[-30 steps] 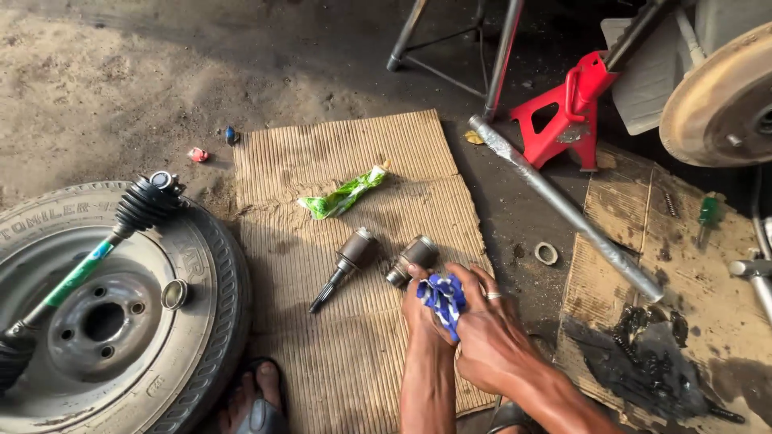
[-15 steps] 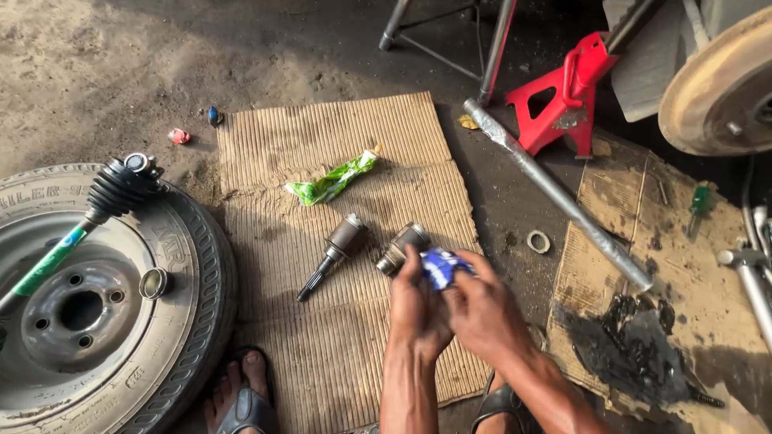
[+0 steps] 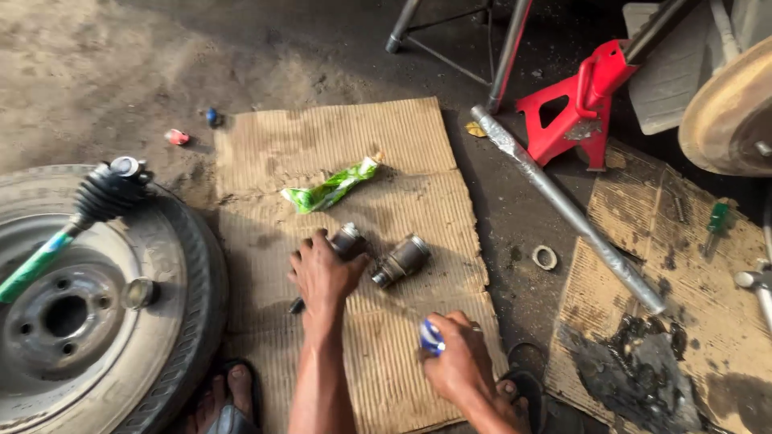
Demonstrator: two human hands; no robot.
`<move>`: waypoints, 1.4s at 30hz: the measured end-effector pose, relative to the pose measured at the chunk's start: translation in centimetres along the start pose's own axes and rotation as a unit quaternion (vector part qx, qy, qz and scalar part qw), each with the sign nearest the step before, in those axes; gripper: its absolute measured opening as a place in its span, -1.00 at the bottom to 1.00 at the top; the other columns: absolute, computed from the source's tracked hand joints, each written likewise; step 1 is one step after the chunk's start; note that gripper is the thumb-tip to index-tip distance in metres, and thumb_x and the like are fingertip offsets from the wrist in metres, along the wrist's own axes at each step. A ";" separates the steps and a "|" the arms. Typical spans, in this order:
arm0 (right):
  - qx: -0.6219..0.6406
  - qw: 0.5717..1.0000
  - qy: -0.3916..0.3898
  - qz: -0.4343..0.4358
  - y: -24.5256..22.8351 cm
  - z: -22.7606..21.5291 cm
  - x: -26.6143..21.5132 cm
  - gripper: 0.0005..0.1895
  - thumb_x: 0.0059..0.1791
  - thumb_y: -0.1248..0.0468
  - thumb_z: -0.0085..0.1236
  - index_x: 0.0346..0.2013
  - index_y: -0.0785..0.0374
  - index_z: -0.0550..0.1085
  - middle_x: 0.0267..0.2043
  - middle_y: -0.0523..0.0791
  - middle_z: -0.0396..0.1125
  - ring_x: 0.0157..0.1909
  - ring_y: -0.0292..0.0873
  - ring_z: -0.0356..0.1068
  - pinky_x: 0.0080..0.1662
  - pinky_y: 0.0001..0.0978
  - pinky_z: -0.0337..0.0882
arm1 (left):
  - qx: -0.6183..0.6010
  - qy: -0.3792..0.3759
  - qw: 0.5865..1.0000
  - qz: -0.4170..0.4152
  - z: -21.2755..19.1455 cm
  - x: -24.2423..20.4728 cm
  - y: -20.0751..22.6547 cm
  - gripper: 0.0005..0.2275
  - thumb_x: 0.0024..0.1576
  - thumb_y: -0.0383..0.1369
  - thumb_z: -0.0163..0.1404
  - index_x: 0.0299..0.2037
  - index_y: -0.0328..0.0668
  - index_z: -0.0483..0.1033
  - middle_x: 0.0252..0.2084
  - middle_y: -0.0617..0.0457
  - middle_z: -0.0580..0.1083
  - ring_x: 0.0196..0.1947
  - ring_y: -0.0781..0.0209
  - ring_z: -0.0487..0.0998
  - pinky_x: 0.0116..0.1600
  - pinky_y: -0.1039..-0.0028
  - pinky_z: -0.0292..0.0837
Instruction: Apply grease to a CV joint inner housing and its internal components.
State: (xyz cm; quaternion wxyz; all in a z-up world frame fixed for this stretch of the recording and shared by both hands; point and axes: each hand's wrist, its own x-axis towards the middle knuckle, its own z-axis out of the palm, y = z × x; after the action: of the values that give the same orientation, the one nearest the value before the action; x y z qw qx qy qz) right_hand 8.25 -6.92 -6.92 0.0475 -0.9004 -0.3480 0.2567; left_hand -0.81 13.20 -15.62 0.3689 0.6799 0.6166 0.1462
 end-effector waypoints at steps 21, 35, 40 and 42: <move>0.251 0.967 0.021 0.048 -6.1 -4.5 13.0 -0.33 -0.21 0.38 0.31 0.19 0.04 0.42 0.00 -0.04 0.43 -0.13 -0.14 0.43 -0.15 -0.25 0.49 | -0.248 0.141 0.958 -0.024 -8.9 -4.8 4.1 -0.61 -0.36 -0.35 0.27 -0.38 -0.26 0.36 -0.45 -0.01 0.53 -0.44 0.19 0.58 -0.19 0.21 0.43; 0.475 0.871 0.000 0.126 -15.1 -1.4 29.1 -0.72 -0.07 0.18 0.31 -0.20 0.32 0.55 -0.31 -0.09 0.45 -0.39 -0.24 0.36 -0.45 -0.37 0.35 | -0.390 0.124 0.912 -0.021 -12.5 -4.7 8.3 -0.58 -0.42 -0.46 0.31 -0.40 -0.26 0.34 -0.46 -0.01 0.52 -0.48 0.31 0.60 -0.39 0.49 0.56; 0.153 0.958 0.070 -0.232 -15.6 -13.3 25.7 -0.61 -0.16 0.13 0.38 -0.10 0.19 0.58 -0.18 -0.09 0.55 -0.15 -0.17 0.54 -0.07 -0.23 0.48 | -0.344 0.114 0.930 0.060 -16.7 -5.5 13.6 -0.59 -0.39 -0.40 0.32 -0.34 -0.25 0.41 -0.39 0.02 0.54 -0.42 0.28 0.60 -0.34 0.47 0.57; 0.160 0.936 0.101 -0.296 -14.3 -17.4 27.7 -0.62 -0.19 0.14 0.43 -0.15 0.23 0.59 -0.19 -0.09 0.56 -0.14 -0.19 0.55 -0.07 -0.26 0.49 | -0.313 0.097 0.941 0.087 -18.9 -6.3 16.3 -0.55 -0.41 -0.36 0.34 -0.32 -0.22 0.43 -0.37 0.03 0.55 -0.41 0.27 0.60 -0.31 0.45 0.58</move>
State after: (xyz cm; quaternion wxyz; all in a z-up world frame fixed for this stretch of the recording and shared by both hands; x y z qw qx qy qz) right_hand 25.60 23.47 0.01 0.2997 -0.7583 -0.5466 0.1908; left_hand -2.51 13.82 10.11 0.4870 0.5638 0.5112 0.4285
